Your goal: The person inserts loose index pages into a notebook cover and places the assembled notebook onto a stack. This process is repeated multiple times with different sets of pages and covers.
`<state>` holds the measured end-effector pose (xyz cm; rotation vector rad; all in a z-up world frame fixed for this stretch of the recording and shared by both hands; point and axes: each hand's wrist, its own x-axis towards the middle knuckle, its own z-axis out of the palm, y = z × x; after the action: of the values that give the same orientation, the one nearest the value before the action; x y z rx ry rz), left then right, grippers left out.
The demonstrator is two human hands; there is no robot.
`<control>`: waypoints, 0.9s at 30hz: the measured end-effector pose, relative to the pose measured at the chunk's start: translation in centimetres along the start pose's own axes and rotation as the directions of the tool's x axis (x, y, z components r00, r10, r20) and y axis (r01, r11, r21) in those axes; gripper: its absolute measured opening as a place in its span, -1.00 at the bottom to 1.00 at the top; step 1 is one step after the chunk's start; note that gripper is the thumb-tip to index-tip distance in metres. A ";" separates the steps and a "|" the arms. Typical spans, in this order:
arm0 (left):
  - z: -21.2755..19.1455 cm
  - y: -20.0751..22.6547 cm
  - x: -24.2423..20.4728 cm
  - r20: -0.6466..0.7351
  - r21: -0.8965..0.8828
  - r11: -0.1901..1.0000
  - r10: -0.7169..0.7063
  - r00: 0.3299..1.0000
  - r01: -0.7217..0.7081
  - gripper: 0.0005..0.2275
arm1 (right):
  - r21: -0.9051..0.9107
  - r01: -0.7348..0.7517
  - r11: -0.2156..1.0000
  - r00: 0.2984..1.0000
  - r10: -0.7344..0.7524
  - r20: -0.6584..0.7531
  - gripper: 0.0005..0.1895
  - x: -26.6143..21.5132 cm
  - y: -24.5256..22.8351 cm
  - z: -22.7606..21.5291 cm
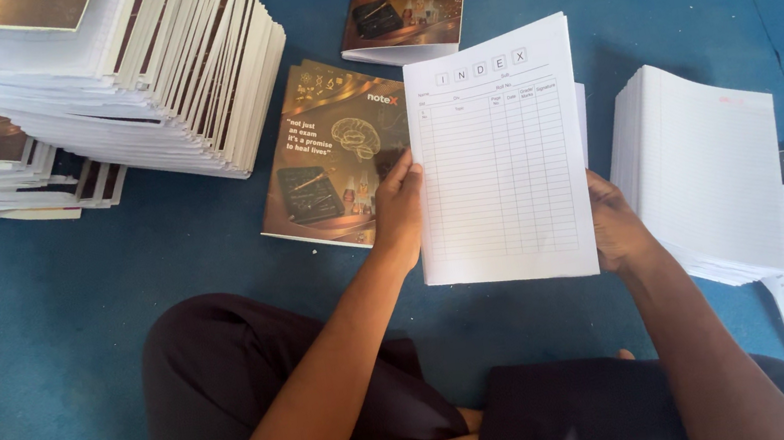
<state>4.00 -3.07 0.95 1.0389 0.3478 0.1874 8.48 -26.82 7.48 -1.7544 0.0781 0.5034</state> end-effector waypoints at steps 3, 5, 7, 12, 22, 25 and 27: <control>0.1 0.3 -0.1 -0.010 0.021 1.000 -0.013 1.000 0.013 -0.60 | 0.010 -0.010 1.000 1.000 0.010 0.003 -0.55 0.0 0.0 0.0; 0.1 0.4 -0.2 0.004 0.026 1.000 -0.004 1.000 0.004 -0.60 | 0.031 0.000 1.000 1.000 -0.001 0.023 -0.55 -0.2 -0.1 0.0; 0.0 0.3 -0.2 0.014 -0.005 1.000 -0.006 1.000 0.006 -0.61 | 0.038 0.003 0.999 1.000 -0.004 0.028 -0.55 -0.3 -0.3 0.1; -1.0 -0.8 0.3 0.089 -0.086 0.996 -0.003 0.996 0.010 -0.65 | -0.062 -0.074 0.995 0.997 0.073 -0.028 -0.56 -0.8 -1.0 0.5; -1.9 -2.8 1.1 0.048 -0.237 0.963 -0.120 0.992 0.128 -0.66 | -0.125 -0.053 0.991 0.999 0.054 0.001 -0.57 -1.1 -1.2 1.2; -1.9 -2.4 0.9 0.089 -0.278 0.942 -0.170 0.981 0.189 -0.66 | -0.143 -0.044 0.989 0.999 0.045 0.001 -0.57 -1.0 -0.9 1.1; -1.9 -2.0 0.8 0.118 -0.296 0.926 -0.208 0.971 0.234 -0.65 | -0.127 -0.038 0.991 0.999 0.039 0.008 -0.56 -1.0 -1.0 1.0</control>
<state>4.05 -2.30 -1.80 0.6898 0.3439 -0.0075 7.62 -25.83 8.58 -1.8773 0.0740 0.5559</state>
